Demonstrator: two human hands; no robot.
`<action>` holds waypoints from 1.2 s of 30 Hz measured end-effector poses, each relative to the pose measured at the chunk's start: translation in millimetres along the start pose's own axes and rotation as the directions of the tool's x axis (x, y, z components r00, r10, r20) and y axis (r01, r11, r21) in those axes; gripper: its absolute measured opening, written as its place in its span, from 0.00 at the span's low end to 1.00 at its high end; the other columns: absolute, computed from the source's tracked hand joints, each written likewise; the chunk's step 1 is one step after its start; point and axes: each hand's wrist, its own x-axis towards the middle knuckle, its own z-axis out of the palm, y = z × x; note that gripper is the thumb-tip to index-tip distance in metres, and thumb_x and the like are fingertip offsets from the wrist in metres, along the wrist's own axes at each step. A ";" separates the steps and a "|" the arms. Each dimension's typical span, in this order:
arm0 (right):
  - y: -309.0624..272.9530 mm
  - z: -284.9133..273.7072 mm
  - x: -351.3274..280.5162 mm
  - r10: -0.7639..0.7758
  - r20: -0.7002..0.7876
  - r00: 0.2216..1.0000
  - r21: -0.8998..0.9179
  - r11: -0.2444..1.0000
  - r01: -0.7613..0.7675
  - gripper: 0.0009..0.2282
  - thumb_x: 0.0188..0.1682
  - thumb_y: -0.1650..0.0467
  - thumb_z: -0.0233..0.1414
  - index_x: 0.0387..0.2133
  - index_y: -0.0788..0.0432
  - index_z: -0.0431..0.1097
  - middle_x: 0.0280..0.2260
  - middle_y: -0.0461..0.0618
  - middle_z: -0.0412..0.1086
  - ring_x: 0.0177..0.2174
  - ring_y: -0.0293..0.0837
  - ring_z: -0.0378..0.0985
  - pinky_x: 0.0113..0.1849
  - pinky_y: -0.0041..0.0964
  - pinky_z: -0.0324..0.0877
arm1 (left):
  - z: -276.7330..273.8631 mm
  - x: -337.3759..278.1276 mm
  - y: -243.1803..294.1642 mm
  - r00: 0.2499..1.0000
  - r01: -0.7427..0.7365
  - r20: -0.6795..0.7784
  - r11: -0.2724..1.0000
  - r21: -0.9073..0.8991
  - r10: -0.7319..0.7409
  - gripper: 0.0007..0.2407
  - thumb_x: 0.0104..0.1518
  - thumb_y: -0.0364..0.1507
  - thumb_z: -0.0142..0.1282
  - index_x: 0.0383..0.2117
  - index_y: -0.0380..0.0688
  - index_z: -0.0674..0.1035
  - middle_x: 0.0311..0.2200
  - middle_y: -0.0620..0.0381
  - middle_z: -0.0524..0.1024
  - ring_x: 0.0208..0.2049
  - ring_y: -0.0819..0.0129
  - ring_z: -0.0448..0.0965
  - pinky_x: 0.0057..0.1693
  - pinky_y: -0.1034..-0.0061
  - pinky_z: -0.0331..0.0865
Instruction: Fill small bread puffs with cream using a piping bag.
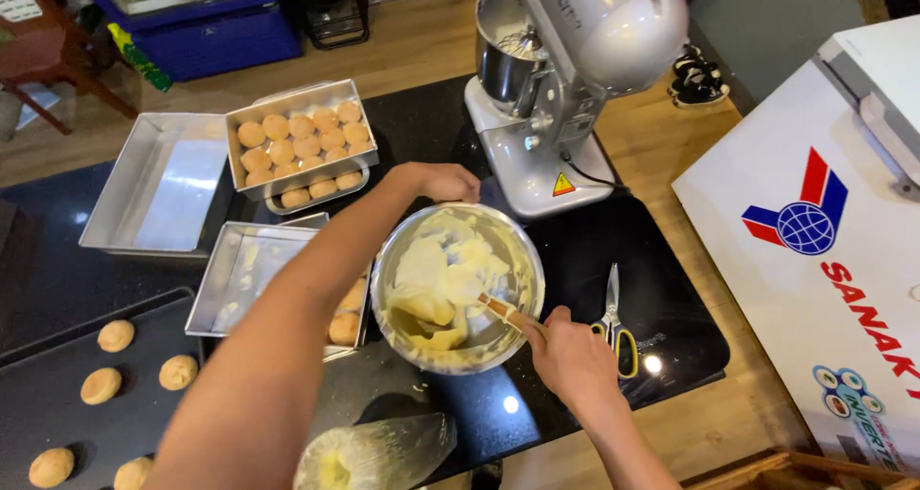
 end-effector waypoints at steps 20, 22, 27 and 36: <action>-1.5 -15.8 -3.6 -0.183 -0.381 0.906 -0.031 0.982 0.186 0.13 0.48 0.61 0.55 0.32 0.58 0.66 0.28 0.56 0.76 0.25 0.63 0.80 0.27 0.59 0.73 | 10.3 -81.9 154.2 0.943 -0.331 0.106 0.859 0.392 0.315 0.22 0.56 0.52 0.55 0.24 0.44 0.79 0.21 0.53 0.75 0.26 0.60 0.74 0.36 0.65 0.68; -2.9 -12.7 -5.7 -0.174 -0.398 0.901 -0.034 0.984 0.175 0.13 0.48 0.61 0.56 0.31 0.59 0.65 0.27 0.56 0.76 0.24 0.63 0.80 0.26 0.59 0.73 | 15.3 -57.7 144.5 0.939 -0.344 0.149 0.845 0.409 0.310 0.22 0.56 0.50 0.56 0.23 0.42 0.78 0.21 0.52 0.75 0.26 0.60 0.74 0.37 0.65 0.68; -4.2 -4.1 -3.9 -0.181 -0.425 0.887 -0.028 0.982 0.187 0.14 0.48 0.60 0.56 0.31 0.59 0.64 0.26 0.56 0.75 0.23 0.60 0.80 0.23 0.56 0.73 | 21.2 -35.4 163.2 0.891 -0.445 0.263 0.823 0.353 0.369 0.15 0.52 0.45 0.60 0.25 0.45 0.81 0.22 0.56 0.77 0.27 0.64 0.76 0.36 0.66 0.69; 16.1 -4.8 -29.8 -0.168 -0.401 0.901 0.009 0.982 0.187 0.14 0.48 0.61 0.55 0.32 0.59 0.62 0.28 0.55 0.74 0.23 0.59 0.80 0.22 0.53 0.73 | 24.2 -64.6 200.2 0.879 -0.427 0.414 0.778 0.462 0.237 0.14 0.57 0.45 0.55 0.32 0.49 0.79 0.23 0.55 0.76 0.28 0.62 0.77 0.37 0.62 0.68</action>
